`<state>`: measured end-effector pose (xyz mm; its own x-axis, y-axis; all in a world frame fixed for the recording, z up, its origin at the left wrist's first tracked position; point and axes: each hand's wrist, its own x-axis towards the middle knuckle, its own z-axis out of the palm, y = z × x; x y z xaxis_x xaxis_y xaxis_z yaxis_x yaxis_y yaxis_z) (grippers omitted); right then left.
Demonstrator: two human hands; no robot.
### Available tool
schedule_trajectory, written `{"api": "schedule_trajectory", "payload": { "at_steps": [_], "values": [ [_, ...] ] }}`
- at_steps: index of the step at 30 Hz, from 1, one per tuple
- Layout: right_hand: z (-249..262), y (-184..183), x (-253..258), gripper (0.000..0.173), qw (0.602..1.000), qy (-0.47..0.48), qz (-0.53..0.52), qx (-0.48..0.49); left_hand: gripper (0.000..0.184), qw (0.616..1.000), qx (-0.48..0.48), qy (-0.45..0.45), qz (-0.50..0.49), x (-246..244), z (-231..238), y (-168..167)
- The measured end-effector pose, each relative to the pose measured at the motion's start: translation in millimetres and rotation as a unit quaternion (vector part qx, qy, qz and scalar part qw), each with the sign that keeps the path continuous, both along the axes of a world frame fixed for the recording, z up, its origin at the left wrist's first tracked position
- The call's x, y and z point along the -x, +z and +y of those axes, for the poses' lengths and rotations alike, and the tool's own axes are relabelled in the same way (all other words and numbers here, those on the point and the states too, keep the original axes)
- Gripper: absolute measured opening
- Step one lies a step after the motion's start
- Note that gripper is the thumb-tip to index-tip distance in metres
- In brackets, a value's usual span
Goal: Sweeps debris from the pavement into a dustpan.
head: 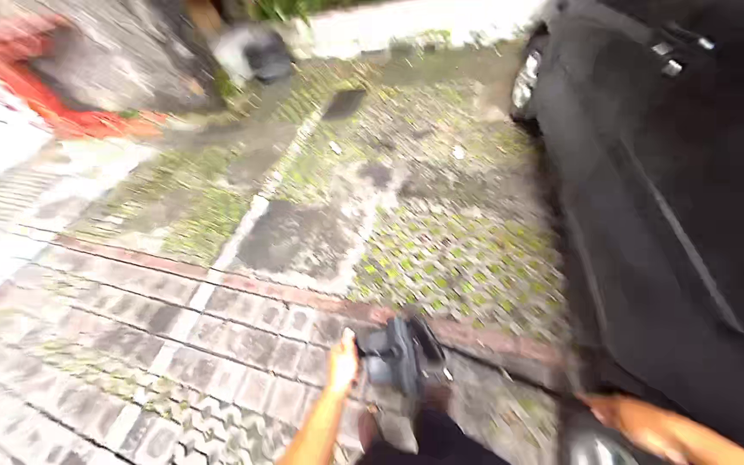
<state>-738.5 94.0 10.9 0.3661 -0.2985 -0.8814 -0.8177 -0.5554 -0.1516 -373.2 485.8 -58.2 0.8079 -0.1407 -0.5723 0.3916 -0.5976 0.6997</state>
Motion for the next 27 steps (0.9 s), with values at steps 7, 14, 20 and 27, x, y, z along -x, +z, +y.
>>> {"api": "schedule_trajectory", "payload": {
  "at_steps": [7,14,20,27],
  "values": [
    [52,-47,-41,0.049,0.964,-0.019,0.165,0.209,0.060,0.992,0.095,0.071,0.037,14,5,-22],
    [87,-55,-10,0.049,0.989,-0.056,0.109,-0.081,0.063,0.999,0.018,0.031,0.020,6,-4,-21],
    [88,-2,28,0.046,0.987,-0.009,0.086,0.135,0.074,0.990,-0.139,-0.002,-0.016,-7,48,-15],
    [136,-66,-108,0.039,0.964,-0.065,0.096,0.238,0.059,0.986,-0.003,0.165,0.006,41,114,-25]
  ]
}}
